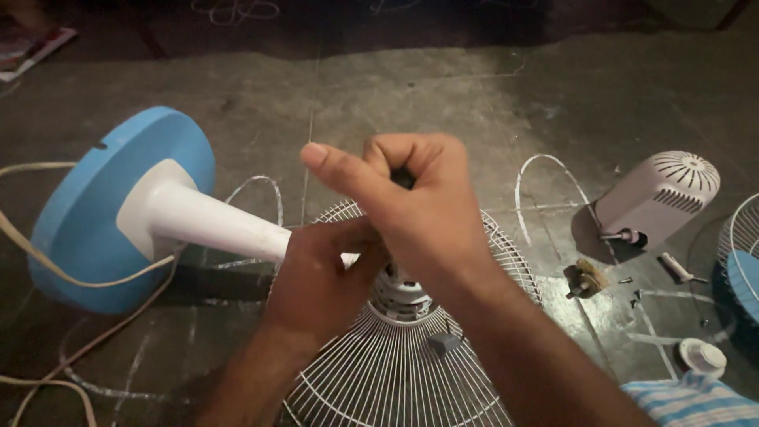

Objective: The person uses a screwdriver to tighten screws on the internal motor housing of a disassembled electric fan. They repeatedly adjust and secure the components while the fan lies on the floor.

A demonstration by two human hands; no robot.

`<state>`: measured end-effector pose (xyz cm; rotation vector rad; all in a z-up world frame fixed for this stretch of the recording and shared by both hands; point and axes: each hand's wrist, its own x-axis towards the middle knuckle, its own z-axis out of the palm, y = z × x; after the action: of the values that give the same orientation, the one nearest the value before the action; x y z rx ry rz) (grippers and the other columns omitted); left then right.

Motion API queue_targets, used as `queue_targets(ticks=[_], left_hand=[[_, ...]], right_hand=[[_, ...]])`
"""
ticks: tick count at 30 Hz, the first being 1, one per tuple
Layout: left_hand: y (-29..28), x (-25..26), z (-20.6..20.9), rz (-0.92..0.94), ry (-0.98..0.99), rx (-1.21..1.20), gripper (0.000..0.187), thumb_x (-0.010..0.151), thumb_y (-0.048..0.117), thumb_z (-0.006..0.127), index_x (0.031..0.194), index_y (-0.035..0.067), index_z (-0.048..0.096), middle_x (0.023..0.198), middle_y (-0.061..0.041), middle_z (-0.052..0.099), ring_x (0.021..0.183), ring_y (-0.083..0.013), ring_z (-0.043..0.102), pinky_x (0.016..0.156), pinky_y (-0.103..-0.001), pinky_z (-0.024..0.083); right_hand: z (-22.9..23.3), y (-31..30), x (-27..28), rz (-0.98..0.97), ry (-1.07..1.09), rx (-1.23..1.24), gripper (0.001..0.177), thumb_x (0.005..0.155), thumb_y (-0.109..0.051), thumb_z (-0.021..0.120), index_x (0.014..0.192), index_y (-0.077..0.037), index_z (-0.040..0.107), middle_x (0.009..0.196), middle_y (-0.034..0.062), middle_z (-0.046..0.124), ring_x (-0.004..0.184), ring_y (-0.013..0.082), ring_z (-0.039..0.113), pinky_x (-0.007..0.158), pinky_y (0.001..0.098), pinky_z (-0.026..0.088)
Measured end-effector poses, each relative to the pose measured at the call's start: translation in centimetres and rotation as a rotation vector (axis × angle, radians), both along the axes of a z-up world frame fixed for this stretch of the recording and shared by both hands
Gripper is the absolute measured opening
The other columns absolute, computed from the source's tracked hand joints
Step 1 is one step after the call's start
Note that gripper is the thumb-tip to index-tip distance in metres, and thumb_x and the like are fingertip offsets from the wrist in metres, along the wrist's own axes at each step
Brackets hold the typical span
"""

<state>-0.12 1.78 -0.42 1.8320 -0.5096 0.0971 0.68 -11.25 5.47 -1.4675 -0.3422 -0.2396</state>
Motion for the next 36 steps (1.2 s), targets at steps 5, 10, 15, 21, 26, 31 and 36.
queue_targets(ticks=[5, 10, 15, 21, 26, 31, 36], left_hand=[[0.3, 0.4, -0.2, -0.080, -0.001, -0.066, 0.017, 0.089, 0.008, 0.070, 0.104, 0.004, 0.077, 0.092, -0.004, 0.082, 0.086, -0.0128, 0.078, 0.077, -0.028, 0.062], [0.3, 0.5, -0.3, -0.178, 0.105, -0.036, 0.017, 0.094, 0.015, 0.070, 0.106, 0.004, 0.076, 0.095, -0.003, 0.080, 0.091, -0.0100, 0.073, 0.081, -0.028, 0.059], [0.3, 0.4, -0.9, -0.150, 0.171, -0.065, 0.018, 0.094, 0.013, 0.068, 0.108, 0.006, 0.076, 0.091, -0.001, 0.078, 0.085, -0.0088, 0.069, 0.074, -0.028, 0.056], [0.8, 0.3, -2.3, -0.136, 0.058, -0.133, 0.014, 0.092, 0.004, 0.064, 0.102, 0.001, 0.074, 0.090, -0.004, 0.078, 0.085, -0.0087, 0.069, 0.070, -0.028, 0.055], [1.2, 0.1, -2.6, -0.148, 0.111, -0.144, 0.007, 0.090, 0.001, 0.065, 0.092, -0.002, 0.072, 0.083, -0.008, 0.076, 0.081, -0.0100, 0.069, 0.069, -0.029, 0.056], [1.6, 0.0, -2.2, -0.114, 0.111, -0.079, 0.014, 0.089, -0.001, 0.059, 0.093, -0.003, 0.072, 0.084, -0.007, 0.078, 0.080, -0.0100, 0.070, 0.068, -0.028, 0.055], [1.7, 0.1, -1.9, -0.272, 0.132, -0.235, 0.018, 0.094, 0.000, 0.059, 0.108, -0.002, 0.070, 0.095, -0.006, 0.074, 0.088, -0.0087, 0.067, 0.077, -0.026, 0.055]], right_hand=[[0.0, -1.7, 0.7, 0.222, 0.041, -0.034, 0.052, 0.093, -0.017, 0.074, 0.051, -0.011, 0.045, 0.046, -0.0037, 0.045, 0.037, 0.0031, 0.037, 0.033, 0.0237, 0.026], [0.4, -4.0, 1.7, 0.586, 0.082, -0.030, 0.044, 0.095, -0.010, 0.066, 0.054, -0.009, 0.050, 0.046, 0.0013, 0.050, 0.038, 0.0077, 0.044, 0.040, 0.0275, 0.037], [0.4, -3.1, 1.8, 0.567, 0.034, 0.014, 0.047, 0.098, -0.013, 0.071, 0.057, -0.009, 0.048, 0.050, -0.0001, 0.051, 0.041, 0.0080, 0.046, 0.040, 0.0277, 0.038], [1.2, 1.2, -1.6, -0.223, -0.074, -0.250, 0.046, 0.087, -0.022, 0.081, 0.061, -0.014, 0.045, 0.054, -0.0096, 0.047, 0.048, -0.0019, 0.040, 0.039, 0.0191, 0.030], [0.4, 2.9, -2.8, -0.228, -0.162, -0.054, 0.049, 0.090, -0.015, 0.078, 0.062, -0.015, 0.038, 0.055, -0.0091, 0.044, 0.049, -0.0014, 0.037, 0.042, 0.0204, 0.027], [-0.9, 2.6, -1.3, -0.126, -0.249, -0.021, 0.056, 0.095, -0.012, 0.077, 0.061, -0.015, 0.032, 0.056, -0.0090, 0.041, 0.053, -0.0011, 0.034, 0.045, 0.0216, 0.026], [-1.0, 1.1, -0.4, -0.023, -0.168, -0.038, 0.054, 0.093, -0.012, 0.075, 0.053, -0.013, 0.039, 0.049, -0.0066, 0.043, 0.043, 0.0003, 0.034, 0.039, 0.0217, 0.026]])
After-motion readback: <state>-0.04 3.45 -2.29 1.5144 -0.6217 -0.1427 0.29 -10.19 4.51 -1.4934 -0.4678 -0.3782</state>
